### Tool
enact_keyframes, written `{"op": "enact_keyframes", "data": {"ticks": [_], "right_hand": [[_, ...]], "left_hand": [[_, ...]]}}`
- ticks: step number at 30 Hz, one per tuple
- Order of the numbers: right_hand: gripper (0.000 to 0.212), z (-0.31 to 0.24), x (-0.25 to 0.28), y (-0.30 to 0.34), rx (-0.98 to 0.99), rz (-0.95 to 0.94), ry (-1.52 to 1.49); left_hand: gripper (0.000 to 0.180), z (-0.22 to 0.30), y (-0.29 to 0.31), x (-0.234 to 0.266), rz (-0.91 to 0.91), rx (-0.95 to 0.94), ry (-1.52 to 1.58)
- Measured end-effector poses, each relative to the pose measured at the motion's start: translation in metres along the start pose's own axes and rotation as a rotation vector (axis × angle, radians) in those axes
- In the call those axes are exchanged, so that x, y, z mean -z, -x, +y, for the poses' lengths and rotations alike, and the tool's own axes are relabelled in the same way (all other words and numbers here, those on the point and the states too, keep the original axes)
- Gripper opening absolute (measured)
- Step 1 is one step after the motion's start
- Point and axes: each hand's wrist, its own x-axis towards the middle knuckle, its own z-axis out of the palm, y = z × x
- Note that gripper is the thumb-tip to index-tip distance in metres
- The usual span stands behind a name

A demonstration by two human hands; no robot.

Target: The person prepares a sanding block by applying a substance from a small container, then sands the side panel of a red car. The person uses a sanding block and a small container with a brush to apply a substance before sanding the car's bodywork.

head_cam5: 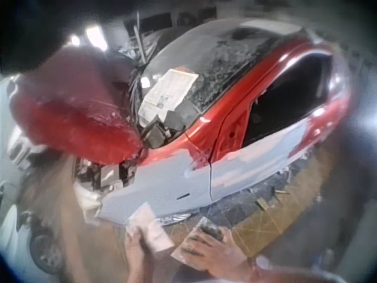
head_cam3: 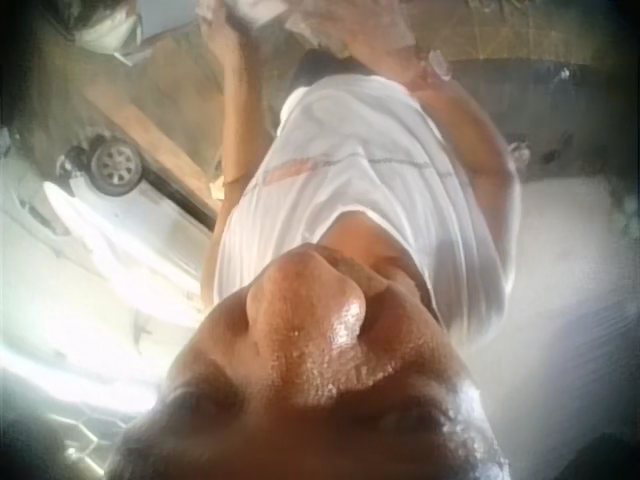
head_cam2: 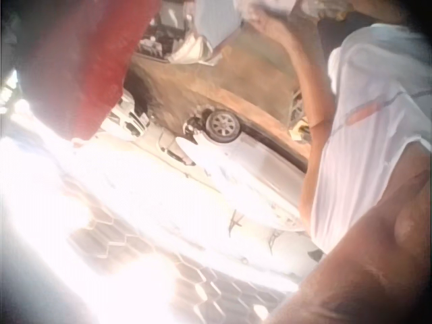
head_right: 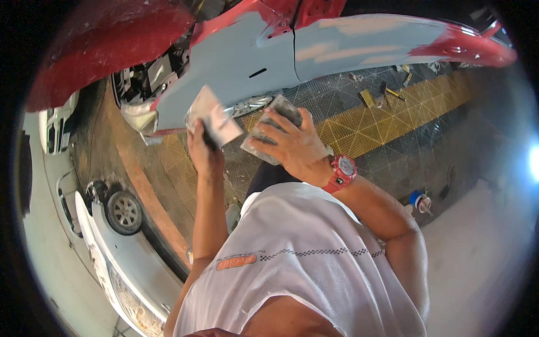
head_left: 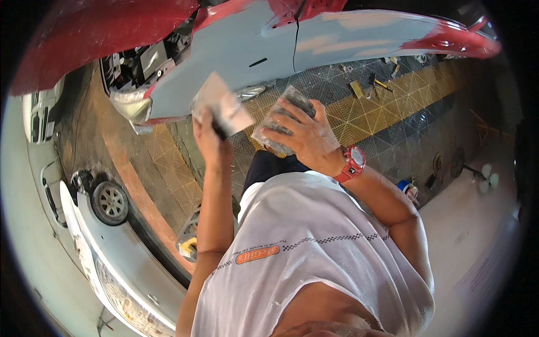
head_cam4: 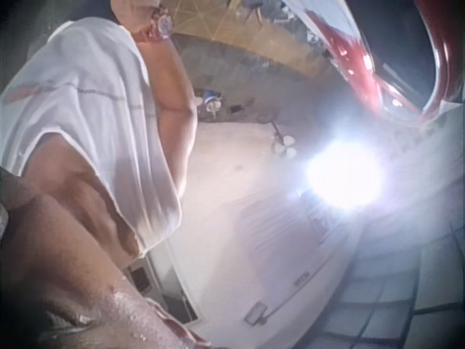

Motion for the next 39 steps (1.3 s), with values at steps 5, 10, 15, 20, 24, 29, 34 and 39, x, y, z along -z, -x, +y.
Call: {"op": "enact_keyframes", "data": {"ticks": [5,10,15,20,24,29,34,39], "right_hand": [[0.049,0.044,-0.065,-0.012,-0.553,0.272,-0.942],[0.052,0.067,-0.092,-0.064,-0.705,0.699,-0.885],[0.052,0.102,-0.103,-0.127,-0.485,0.766,-0.125],[0.047,0.140,-0.125,-0.167,-0.396,0.707,0.158],[0.046,0.148,-0.132,-0.181,-0.405,0.748,0.177],[0.048,0.161,-0.142,-0.186,-0.380,0.713,0.185],[0.050,0.151,-0.150,-0.174,-0.411,0.684,0.101],[0.050,0.150,-0.128,-0.189,-0.423,0.879,0.038]], "left_hand": [[0.042,0.026,-0.040,0.071,0.068,0.330,0.071],[0.043,0.031,-0.037,0.103,0.000,0.447,-0.061],[0.045,0.024,-0.029,0.102,-0.059,0.488,-0.127],[0.046,0.035,-0.020,0.079,-0.046,0.502,-0.225],[0.047,0.039,-0.024,0.069,-0.021,0.486,-0.252],[0.044,0.037,-0.030,0.062,-0.021,0.491,-0.219],[0.041,0.028,-0.037,0.059,-0.053,0.472,-0.277],[0.041,0.031,-0.038,0.049,-0.082,0.501,-0.270]]}}
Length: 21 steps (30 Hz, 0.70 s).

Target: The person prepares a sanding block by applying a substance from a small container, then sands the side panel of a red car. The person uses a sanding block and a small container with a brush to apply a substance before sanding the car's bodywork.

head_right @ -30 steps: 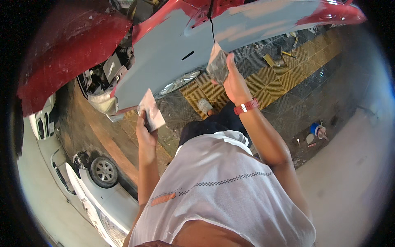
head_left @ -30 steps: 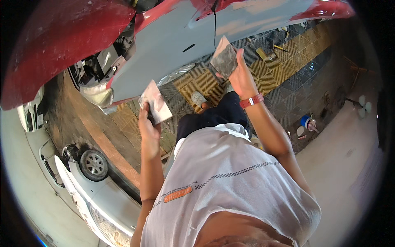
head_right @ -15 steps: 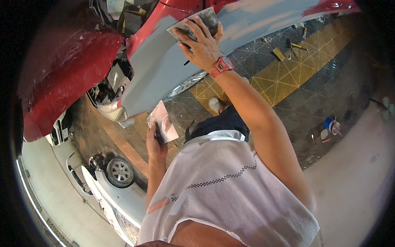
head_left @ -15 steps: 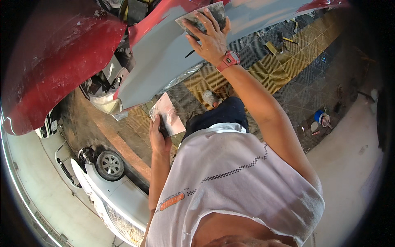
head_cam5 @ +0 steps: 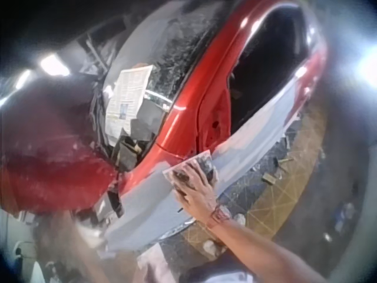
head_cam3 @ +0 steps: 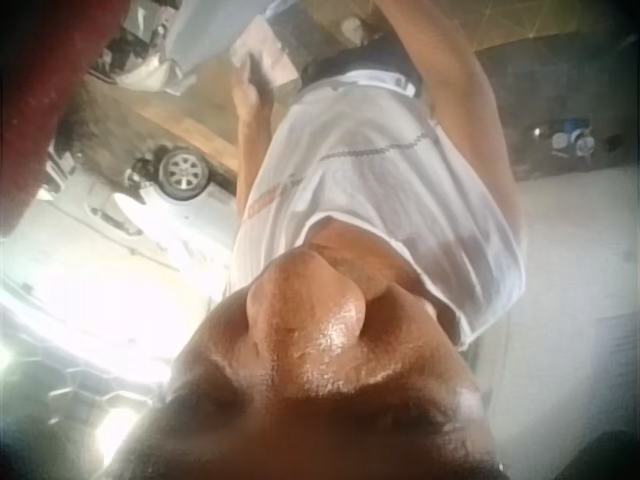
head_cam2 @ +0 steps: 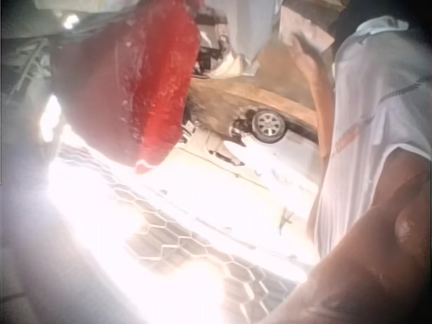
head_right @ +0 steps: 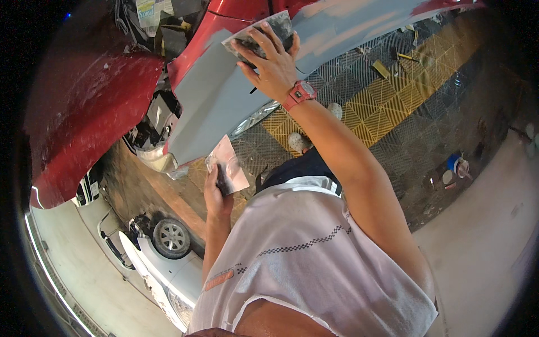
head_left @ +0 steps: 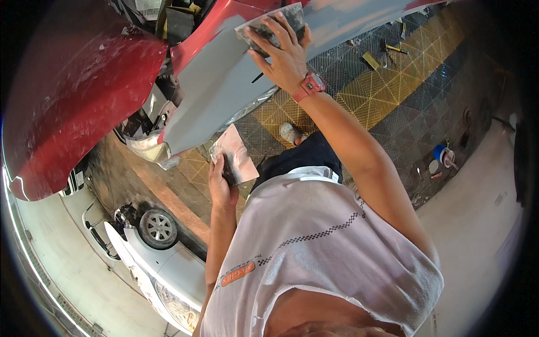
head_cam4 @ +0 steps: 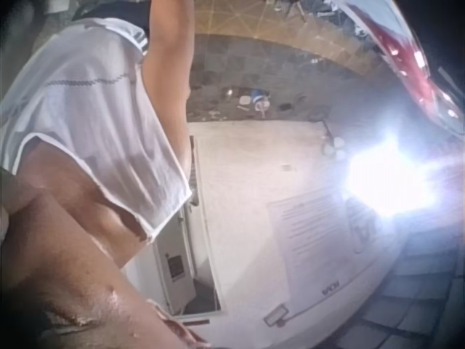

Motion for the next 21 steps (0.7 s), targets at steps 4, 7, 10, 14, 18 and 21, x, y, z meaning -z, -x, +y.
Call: {"op": "enact_keyframes", "data": {"ticks": [4,7,10,14,18,21], "right_hand": [[0.051,-0.002,-0.012,-0.002,0.013,-0.037,0.113],[0.051,0.003,-0.020,0.014,0.038,-0.075,0.117],[0.051,-0.001,-0.014,0.023,-0.016,-0.075,0.020],[0.054,-0.028,0.003,0.018,-0.243,0.052,-0.079],[0.055,-0.047,0.002,-0.004,-0.322,0.104,-0.095],[0.055,-0.050,0.000,-0.010,-0.327,0.114,-0.075]], "left_hand": [[0.043,0.003,-0.004,0.004,0.024,0.045,-0.002],[0.042,0.004,-0.005,0.004,-0.003,0.033,0.023],[0.042,-0.002,-0.010,0.019,-0.013,0.027,0.010],[0.044,0.000,-0.008,0.012,-0.051,0.001,0.007],[0.045,0.002,-0.007,0.013,-0.042,0.019,-0.020],[0.046,0.004,-0.007,0.016,-0.043,0.022,-0.025]]}}
